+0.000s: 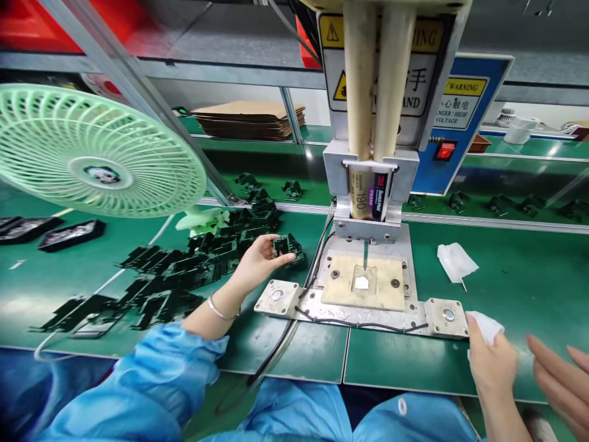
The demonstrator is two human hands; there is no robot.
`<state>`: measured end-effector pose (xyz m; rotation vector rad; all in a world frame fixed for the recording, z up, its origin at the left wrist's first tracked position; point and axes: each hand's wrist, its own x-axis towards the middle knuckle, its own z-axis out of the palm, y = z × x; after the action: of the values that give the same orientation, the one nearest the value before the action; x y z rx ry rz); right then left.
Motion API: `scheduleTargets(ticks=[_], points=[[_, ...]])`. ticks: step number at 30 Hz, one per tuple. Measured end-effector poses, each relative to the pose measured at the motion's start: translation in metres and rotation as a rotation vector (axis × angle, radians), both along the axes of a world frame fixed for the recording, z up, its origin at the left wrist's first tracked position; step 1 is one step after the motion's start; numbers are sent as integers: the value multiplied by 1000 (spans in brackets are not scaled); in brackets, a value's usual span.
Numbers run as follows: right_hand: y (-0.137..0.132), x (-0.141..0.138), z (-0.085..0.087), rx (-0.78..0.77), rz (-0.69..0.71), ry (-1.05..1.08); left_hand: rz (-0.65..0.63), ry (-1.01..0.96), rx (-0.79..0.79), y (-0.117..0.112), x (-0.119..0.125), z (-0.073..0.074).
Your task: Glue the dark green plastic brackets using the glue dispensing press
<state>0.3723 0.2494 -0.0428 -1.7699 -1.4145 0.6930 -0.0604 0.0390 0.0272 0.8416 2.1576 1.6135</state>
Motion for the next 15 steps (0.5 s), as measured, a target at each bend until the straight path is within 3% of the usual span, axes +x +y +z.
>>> scheduleTargets(ticks=[5, 7, 10, 15], points=[[-3, -2, 5, -35, 9, 50, -41, -63, -142, -4, 4, 1], [-3, -3, 5, -4, 25, 95, 52, -40, -174, -13, 9, 1], [-5, -8, 11, 7, 119, 193, 195, -47, -97, -31, 25, -3], [-7, -19, 24, -56, 337, 247, 5, -306, -69, -53, 60, -18]])
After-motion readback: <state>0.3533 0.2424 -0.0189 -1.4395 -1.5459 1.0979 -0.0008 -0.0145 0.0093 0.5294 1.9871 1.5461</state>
